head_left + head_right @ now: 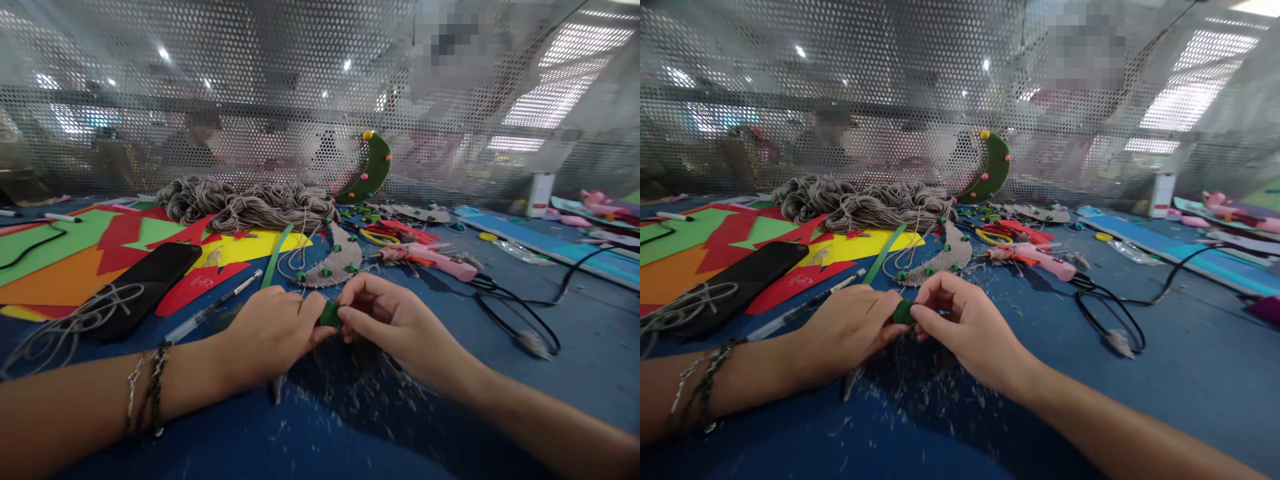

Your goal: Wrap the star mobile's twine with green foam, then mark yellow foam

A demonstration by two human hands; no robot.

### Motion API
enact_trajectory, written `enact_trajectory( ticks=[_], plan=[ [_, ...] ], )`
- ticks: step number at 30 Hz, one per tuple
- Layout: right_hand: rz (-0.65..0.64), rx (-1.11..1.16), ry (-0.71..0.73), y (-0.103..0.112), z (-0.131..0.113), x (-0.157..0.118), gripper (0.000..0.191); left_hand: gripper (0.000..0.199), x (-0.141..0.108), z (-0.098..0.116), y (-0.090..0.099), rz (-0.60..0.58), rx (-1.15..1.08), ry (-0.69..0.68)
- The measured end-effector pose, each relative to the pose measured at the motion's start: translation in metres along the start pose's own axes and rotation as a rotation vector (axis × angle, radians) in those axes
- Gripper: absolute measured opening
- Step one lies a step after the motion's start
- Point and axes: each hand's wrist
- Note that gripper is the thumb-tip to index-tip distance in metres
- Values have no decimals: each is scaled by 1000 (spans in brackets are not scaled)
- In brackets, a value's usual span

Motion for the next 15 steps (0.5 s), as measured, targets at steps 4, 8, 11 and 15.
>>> enact_trajectory(
  ticks=[4, 8, 11, 15],
  plan=[
    [-16, 57, -9, 0, 1, 0, 9, 41, 0, 0, 0, 14, 26, -12],
    [-31, 90, -20, 0, 3, -1, 10, 36, -1, 0, -1, 9, 66, -28],
    [-19, 90, -30, -1, 3, -1, 13, 36, -1, 1, 0, 10, 78, -31],
    [8, 50, 7, -2, 2, -1, 11, 39, 0, 1, 1, -9, 39, 3]
  ],
)
Point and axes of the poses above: each hand's wrist, its own x-axis towards the middle knuckle, its own y-axis out of the back of the hand, z = x × y, and after that the axes turned 11 degrees about -x, right-handed
